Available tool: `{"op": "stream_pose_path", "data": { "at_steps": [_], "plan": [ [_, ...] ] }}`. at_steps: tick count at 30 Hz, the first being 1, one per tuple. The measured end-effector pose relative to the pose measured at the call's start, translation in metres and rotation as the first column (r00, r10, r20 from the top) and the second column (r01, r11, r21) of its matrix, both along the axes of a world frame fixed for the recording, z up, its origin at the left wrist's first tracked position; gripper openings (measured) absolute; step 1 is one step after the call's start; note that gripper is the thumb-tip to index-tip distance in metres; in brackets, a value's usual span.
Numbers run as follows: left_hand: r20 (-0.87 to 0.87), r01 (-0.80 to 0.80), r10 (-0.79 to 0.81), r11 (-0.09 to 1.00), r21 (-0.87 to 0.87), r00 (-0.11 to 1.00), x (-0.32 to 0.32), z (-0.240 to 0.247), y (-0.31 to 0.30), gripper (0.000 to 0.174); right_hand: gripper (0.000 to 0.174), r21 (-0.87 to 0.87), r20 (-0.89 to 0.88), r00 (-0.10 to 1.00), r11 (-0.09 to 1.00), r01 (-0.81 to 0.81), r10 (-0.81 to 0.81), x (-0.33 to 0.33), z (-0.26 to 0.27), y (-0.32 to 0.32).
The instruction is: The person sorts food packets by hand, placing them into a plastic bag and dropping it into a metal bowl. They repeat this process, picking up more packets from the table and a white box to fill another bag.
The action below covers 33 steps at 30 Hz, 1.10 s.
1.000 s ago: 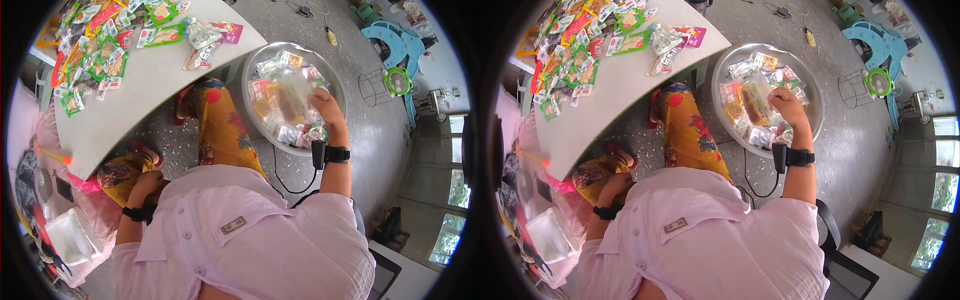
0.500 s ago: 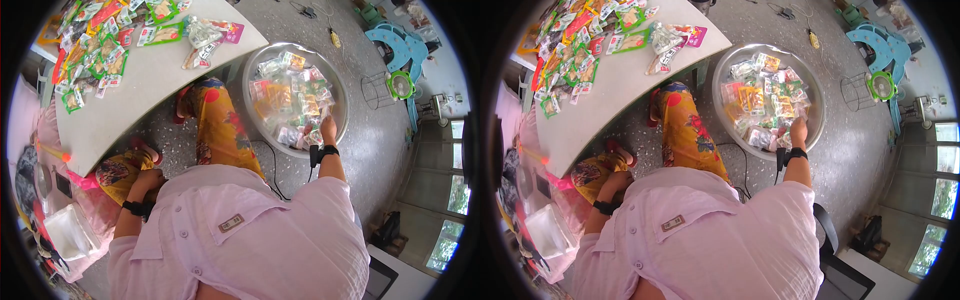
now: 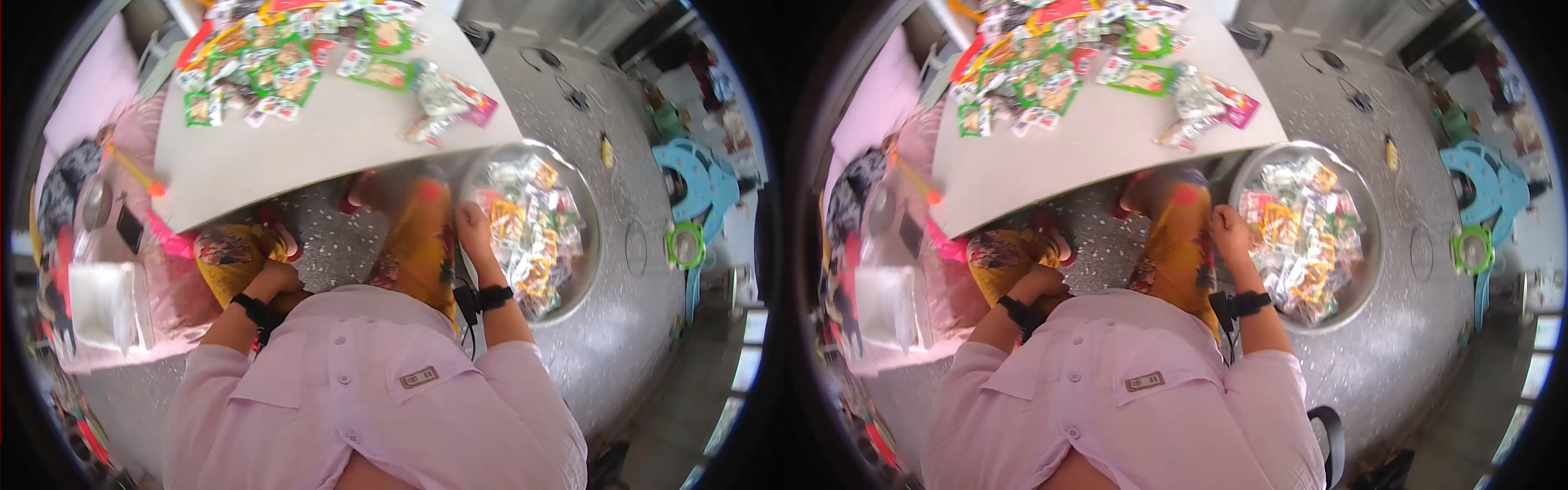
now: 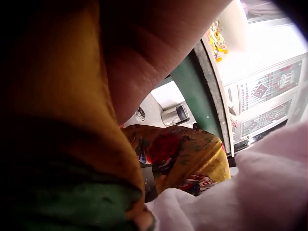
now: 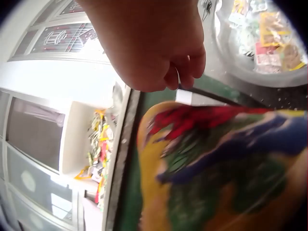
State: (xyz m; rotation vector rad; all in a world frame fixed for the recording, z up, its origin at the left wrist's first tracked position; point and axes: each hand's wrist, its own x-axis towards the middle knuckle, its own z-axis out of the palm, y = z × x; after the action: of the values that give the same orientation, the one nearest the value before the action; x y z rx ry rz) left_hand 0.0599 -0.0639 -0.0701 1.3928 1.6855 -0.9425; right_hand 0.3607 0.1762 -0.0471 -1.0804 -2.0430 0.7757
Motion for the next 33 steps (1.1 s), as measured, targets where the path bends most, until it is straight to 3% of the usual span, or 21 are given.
{"op": "stream_pose_path", "data": {
  "at_steps": [2,5,11,12,14,17,19,21,22,23,24,28,30,32,33],
  "plan": [
    [-0.03,-0.077,0.075,0.995,-0.058,0.997,-0.002,-0.001,0.002,0.046,0.01,-0.077,-0.04,0.998,0.996,-0.047,0.044,-0.03,0.016,-0.012],
    [0.049,-0.088,0.092,0.992,-0.086,0.995,-0.004,-0.006,0.003,0.043,0.01,0.149,-0.052,0.983,0.975,-0.166,0.175,-0.058,0.024,-0.019],
    [0.161,-0.134,0.109,0.978,0.158,0.981,0.003,0.028,-0.009,0.035,0.012,0.466,0.113,0.952,0.831,-0.303,0.283,-0.076,0.009,-0.024],
    [0.229,-0.239,0.179,0.933,0.268,0.957,0.0,0.031,-0.014,0.033,0.012,0.477,0.121,0.951,0.824,-0.307,0.284,-0.077,0.007,-0.023],
    [0.376,-0.425,0.263,0.781,0.458,0.889,-0.003,0.033,-0.022,0.028,0.01,0.484,0.143,0.948,0.815,-0.319,0.285,-0.076,0.007,-0.023],
    [0.537,-0.613,0.297,0.331,0.718,0.789,-0.027,0.061,-0.04,0.02,0.009,0.473,0.177,0.942,0.815,-0.334,0.284,-0.077,0.01,-0.023],
    [0.47,-0.452,0.245,-0.127,0.883,0.848,-0.052,0.078,-0.06,0.015,0.009,0.472,0.179,0.94,0.813,-0.342,0.292,-0.078,0.012,-0.023],
    [0.308,-0.201,0.362,-0.304,0.931,0.88,-0.086,0.104,-0.091,0.01,0.009,0.467,0.18,0.939,0.815,-0.343,0.292,-0.079,0.013,-0.024],
    [0.319,-0.146,0.476,-0.365,0.92,0.82,-0.099,0.121,-0.108,0.011,0.01,0.465,0.18,0.941,0.818,-0.338,0.287,-0.079,0.013,-0.025],
    [0.305,-0.076,0.606,-0.374,0.924,0.735,-0.121,0.118,-0.128,0.012,0.01,0.463,0.18,0.943,0.822,-0.332,0.279,-0.079,0.013,-0.025],
    [0.212,0.098,0.657,-0.401,0.911,0.723,-0.138,0.131,-0.146,0.013,0.01,0.468,0.184,0.943,0.819,-0.333,0.278,-0.079,0.012,-0.025],
    [-0.003,0.283,0.934,-0.105,0.953,0.358,-0.218,0.135,-0.245,0.024,0.01,0.48,0.196,0.94,0.808,-0.341,0.28,-0.079,0.01,-0.023],
    [-0.169,0.218,0.981,0.146,0.965,0.092,-0.235,0.123,-0.285,0.032,0.009,0.487,0.197,0.94,0.805,-0.341,0.278,-0.08,0.009,-0.021],
    [-0.176,-0.247,0.984,0.174,0.953,0.015,-0.234,0.125,-0.308,0.038,0.009,0.496,0.198,0.942,0.801,-0.334,0.27,-0.08,0.008,-0.02],
    [-0.068,-0.397,0.998,0.058,0.916,-0.01,-0.237,0.125,-0.313,0.035,0.008,0.498,0.199,0.942,0.8,-0.333,0.269,-0.08,0.008,-0.02]
  ]
}}
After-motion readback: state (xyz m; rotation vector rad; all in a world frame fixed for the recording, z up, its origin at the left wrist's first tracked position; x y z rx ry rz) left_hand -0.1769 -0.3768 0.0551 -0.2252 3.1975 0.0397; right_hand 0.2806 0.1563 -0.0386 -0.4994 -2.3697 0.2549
